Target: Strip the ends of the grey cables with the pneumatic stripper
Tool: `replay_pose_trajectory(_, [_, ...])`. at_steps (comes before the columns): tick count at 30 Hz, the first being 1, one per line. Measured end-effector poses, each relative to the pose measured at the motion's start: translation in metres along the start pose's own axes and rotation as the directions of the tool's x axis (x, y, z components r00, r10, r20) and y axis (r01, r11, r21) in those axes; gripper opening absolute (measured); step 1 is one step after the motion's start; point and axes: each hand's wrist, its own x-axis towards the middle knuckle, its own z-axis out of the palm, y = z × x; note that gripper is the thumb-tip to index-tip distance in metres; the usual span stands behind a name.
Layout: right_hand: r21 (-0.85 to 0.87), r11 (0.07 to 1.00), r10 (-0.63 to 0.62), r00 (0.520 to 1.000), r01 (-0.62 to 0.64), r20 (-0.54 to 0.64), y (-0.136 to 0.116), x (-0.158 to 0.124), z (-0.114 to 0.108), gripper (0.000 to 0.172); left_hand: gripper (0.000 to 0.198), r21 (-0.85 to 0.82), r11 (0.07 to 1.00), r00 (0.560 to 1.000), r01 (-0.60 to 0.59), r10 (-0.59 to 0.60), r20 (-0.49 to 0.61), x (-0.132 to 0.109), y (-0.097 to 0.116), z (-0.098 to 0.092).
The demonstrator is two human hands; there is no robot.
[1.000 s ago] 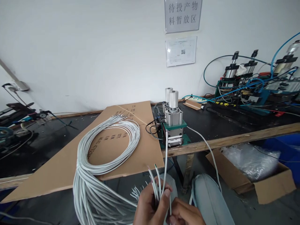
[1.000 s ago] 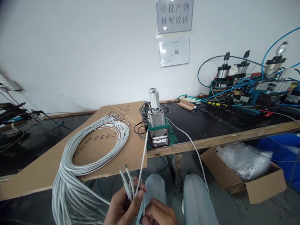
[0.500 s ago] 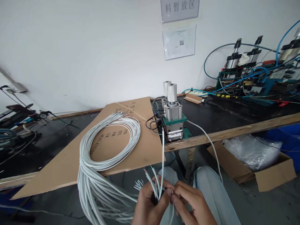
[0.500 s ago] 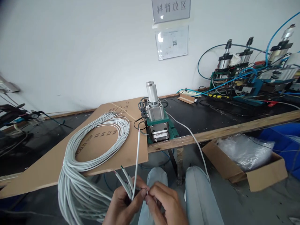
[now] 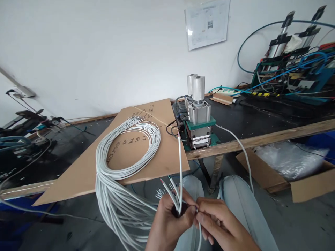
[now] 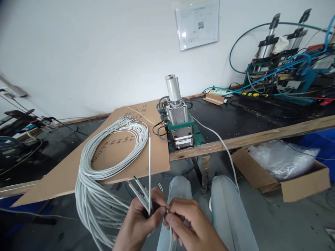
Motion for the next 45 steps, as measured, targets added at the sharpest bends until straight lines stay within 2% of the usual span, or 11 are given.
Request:
replay_pose_trajectory(5, [-0.105, 0.994, -0.027, 1.000, 0.028, 0.005, -0.008, 0.005, 0.002, 0.050, 0.016, 0.082, 0.994, 0.998, -0.066, 0.065, 0.024, -0.003, -0.014, -0.004])
replay_pose_trajectory(8, [-0.193, 0.972, -0.146, 0.989, 0.136, -0.035, -0.010, 0.006, 0.005, 0.051, 0.017, 0.110, 0.979, 0.984, -0.174, 0.169, 0.054, 0.000, -0.021, -0.004])
replay_pose_trajectory(13, [-0.268, 0.952, -0.175, 0.982, 0.151, -0.067, -0.007, 0.006, 0.008, 0.027, 0.013, 0.146, 0.917, 0.928, -0.372, 0.373, 0.018, 0.006, -0.023, -0.001])
replay_pose_trajectory(18, [-0.540, 0.824, -0.264, 0.960, 0.173, -0.094, 0.013, 0.006, 0.012, 0.021, 0.019, 0.256, 0.901, 0.935, -0.349, 0.353, 0.033, 0.009, -0.022, 0.002])
replay_pose_trajectory(22, [-0.740, 0.637, -0.504, 0.843, 0.217, -0.186, 0.028, 0.008, 0.023, 0.014, 0.027, 0.259, 0.941, 0.971, -0.216, 0.235, -0.045, 0.015, -0.016, 0.006])
replay_pose_trajectory(25, [-0.802, 0.578, -0.574, 0.774, 0.151, -0.268, 0.031, 0.008, 0.028, 0.016, 0.031, 0.273, 0.949, 0.977, -0.160, 0.192, -0.096, 0.023, -0.011, 0.009])
replay_pose_trajectory(29, [-0.819, 0.548, -0.534, 0.824, 0.169, -0.187, 0.030, 0.006, 0.020, 0.018, 0.030, 0.318, 0.933, 0.972, -0.167, 0.211, -0.108, 0.024, -0.013, 0.008])
replay_pose_trajectory(33, [-0.758, 0.600, -0.478, 0.874, 0.253, -0.086, 0.025, 0.011, 0.005, 0.015, 0.020, 0.381, 0.893, 0.959, -0.239, 0.278, -0.048, 0.011, -0.030, 0.001])
replay_pose_trajectory(37, [-0.654, 0.677, -0.558, 0.815, 0.338, -0.157, 0.019, 0.020, 0.001, 0.022, 0.019, 0.373, 0.879, 0.955, -0.298, 0.280, 0.101, 0.002, -0.041, -0.009])
replay_pose_trajectory(39, [-0.630, 0.700, -0.573, 0.790, 0.336, -0.215, 0.021, 0.022, 0.003, 0.021, 0.016, 0.328, 0.922, 0.978, -0.205, 0.177, 0.113, 0.001, -0.040, -0.009])
replay_pose_trajectory(45, [-0.396, 0.867, -0.436, 0.846, 0.304, -0.305, 0.024, 0.023, 0.009, 0.017, 0.011, 0.125, 0.991, 0.999, 0.046, -0.048, 0.012, -0.002, -0.027, -0.002])
